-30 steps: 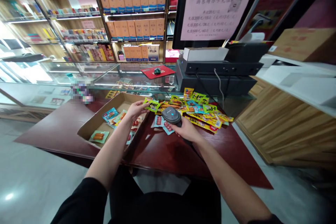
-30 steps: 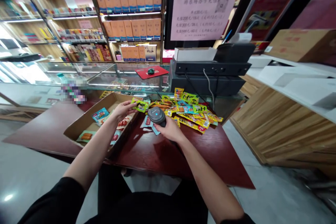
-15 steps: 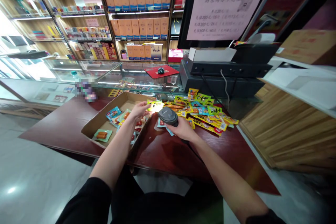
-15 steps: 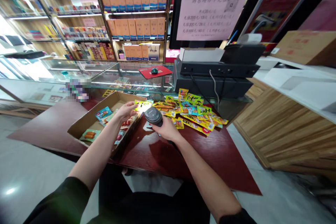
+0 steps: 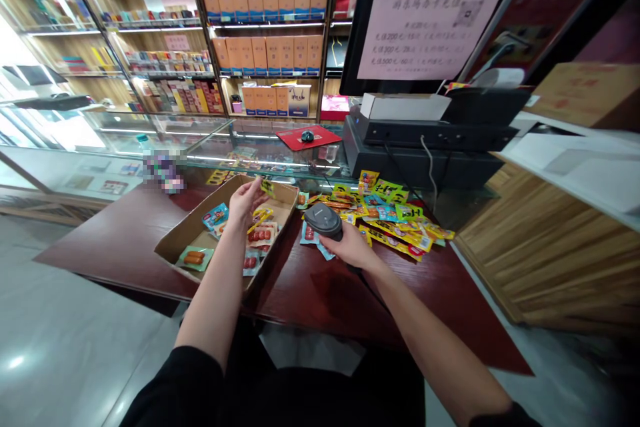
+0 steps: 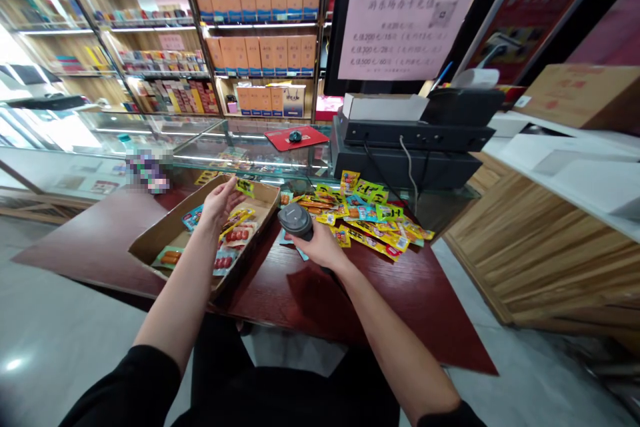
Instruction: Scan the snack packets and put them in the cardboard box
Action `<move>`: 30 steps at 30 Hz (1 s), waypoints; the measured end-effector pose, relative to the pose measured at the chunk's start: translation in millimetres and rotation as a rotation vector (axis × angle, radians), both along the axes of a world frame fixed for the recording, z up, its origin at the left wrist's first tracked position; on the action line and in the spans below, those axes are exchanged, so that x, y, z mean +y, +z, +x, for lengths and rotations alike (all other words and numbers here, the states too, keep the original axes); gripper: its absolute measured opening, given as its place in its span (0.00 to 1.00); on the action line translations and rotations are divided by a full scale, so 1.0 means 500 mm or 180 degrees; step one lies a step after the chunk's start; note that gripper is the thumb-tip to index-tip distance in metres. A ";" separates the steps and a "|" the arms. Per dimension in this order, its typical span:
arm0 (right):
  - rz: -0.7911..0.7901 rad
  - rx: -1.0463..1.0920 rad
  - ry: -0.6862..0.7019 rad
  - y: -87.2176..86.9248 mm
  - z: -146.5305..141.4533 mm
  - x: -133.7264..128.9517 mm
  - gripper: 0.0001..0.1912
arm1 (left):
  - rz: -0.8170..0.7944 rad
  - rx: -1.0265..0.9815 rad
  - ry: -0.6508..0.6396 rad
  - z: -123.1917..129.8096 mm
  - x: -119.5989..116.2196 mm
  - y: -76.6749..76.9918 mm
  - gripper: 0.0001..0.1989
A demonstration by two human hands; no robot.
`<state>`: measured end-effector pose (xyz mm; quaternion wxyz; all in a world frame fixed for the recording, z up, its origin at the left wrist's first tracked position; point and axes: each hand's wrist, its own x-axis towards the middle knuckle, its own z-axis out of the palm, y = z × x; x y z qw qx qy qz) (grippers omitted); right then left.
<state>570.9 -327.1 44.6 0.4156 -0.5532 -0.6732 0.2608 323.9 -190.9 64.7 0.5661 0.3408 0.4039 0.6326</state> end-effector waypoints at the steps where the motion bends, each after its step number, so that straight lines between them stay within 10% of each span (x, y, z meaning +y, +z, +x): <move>1: -0.0026 -0.0023 0.0011 0.002 0.001 -0.001 0.19 | 0.0034 0.0048 0.0165 -0.007 0.002 0.002 0.21; 7: -0.0188 0.0005 -0.0036 0.007 0.022 0.001 0.14 | 0.0291 0.0714 0.0252 0.020 -0.016 -0.004 0.23; 16: 0.0110 -0.0028 -0.0192 -0.002 0.061 0.006 0.19 | 0.1614 0.3459 -0.1126 0.131 -0.065 -0.035 0.12; 22: 0.0089 -0.0083 -0.0374 0.005 0.068 -0.006 0.16 | 0.2459 0.5086 -0.2214 0.179 -0.096 -0.071 0.22; 30: 0.0101 -0.0016 -0.0438 -0.007 0.071 -0.009 0.13 | 0.2244 0.5370 -0.2171 0.181 -0.090 -0.114 0.14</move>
